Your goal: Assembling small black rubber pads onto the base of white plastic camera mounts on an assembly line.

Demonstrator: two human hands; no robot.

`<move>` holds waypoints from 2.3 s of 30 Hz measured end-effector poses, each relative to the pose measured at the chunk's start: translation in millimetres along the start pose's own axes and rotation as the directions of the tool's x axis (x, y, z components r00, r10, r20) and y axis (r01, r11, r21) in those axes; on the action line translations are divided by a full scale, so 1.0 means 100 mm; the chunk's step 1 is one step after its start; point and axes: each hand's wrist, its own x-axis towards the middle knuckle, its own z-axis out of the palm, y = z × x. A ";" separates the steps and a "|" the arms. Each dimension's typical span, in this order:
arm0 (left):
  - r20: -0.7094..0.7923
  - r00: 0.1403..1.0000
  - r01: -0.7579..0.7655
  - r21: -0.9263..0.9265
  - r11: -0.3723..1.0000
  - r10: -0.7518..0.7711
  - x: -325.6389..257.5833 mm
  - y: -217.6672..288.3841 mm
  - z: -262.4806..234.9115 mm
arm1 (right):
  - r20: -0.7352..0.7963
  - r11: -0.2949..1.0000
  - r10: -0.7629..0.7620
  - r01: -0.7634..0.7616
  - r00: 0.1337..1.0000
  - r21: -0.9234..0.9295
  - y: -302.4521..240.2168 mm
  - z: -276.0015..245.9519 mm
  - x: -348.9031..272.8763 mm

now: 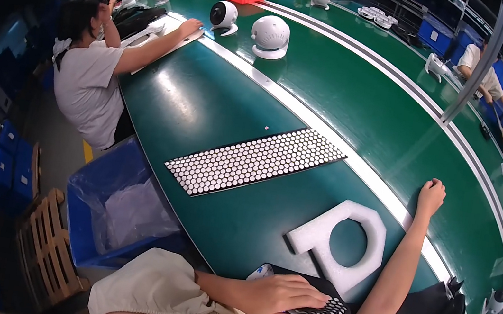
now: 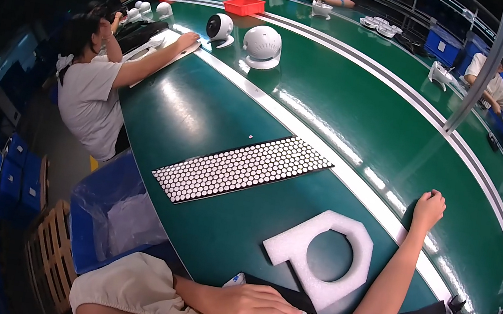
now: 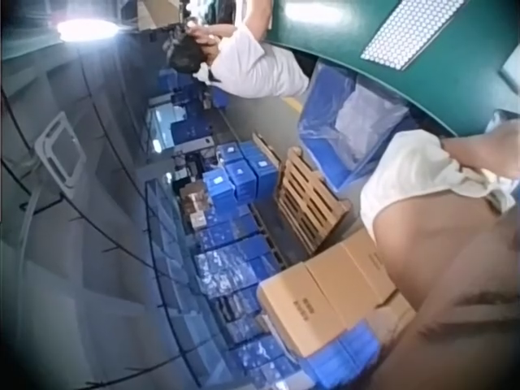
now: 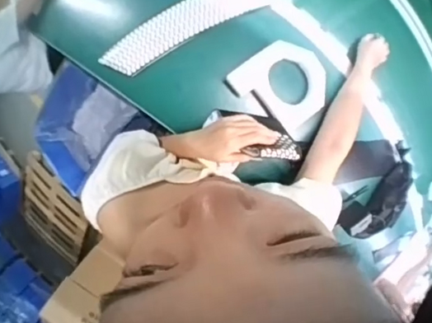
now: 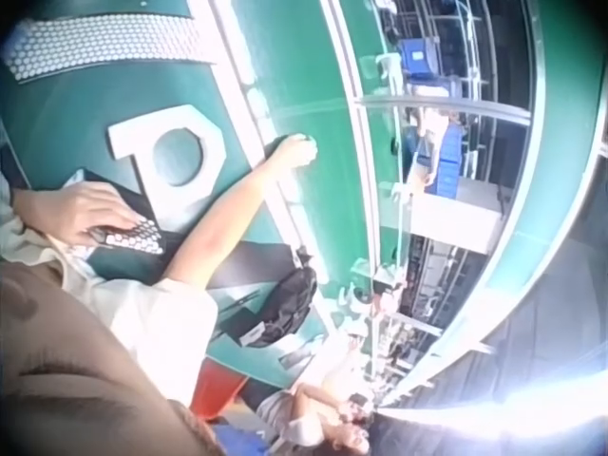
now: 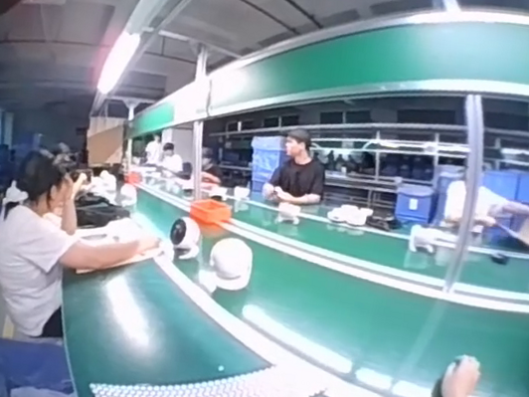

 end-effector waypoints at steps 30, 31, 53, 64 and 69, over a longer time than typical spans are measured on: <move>0.062 0.996 0.069 -0.032 0.997 -0.067 0.02 -0.01 -0.05 | -0.059 0.976 0.189 -0.180 0.980 0.125 0.34 -0.19 0.02; 0.066 0.996 0.058 -0.024 0.998 -0.057 0.03 -0.01 -0.05 | -0.056 0.971 0.192 -0.181 0.980 0.154 0.36 -0.18 0.03; 0.028 0.997 0.067 -0.003 0.998 -0.067 0.04 -0.07 -0.06 | 0.216 0.936 0.205 -0.256 0.955 0.243 0.45 -0.14 0.13; 0.063 0.994 0.090 -0.018 0.996 -0.089 0.07 -0.05 -0.10 | 0.201 0.932 0.298 -0.330 0.933 0.151 0.54 -0.27 0.13; 0.038 0.995 0.099 -0.039 0.994 -0.097 0.07 -0.07 -0.09 | 0.023 0.881 0.474 -0.474 0.880 0.007 0.55 -0.25 0.13</move>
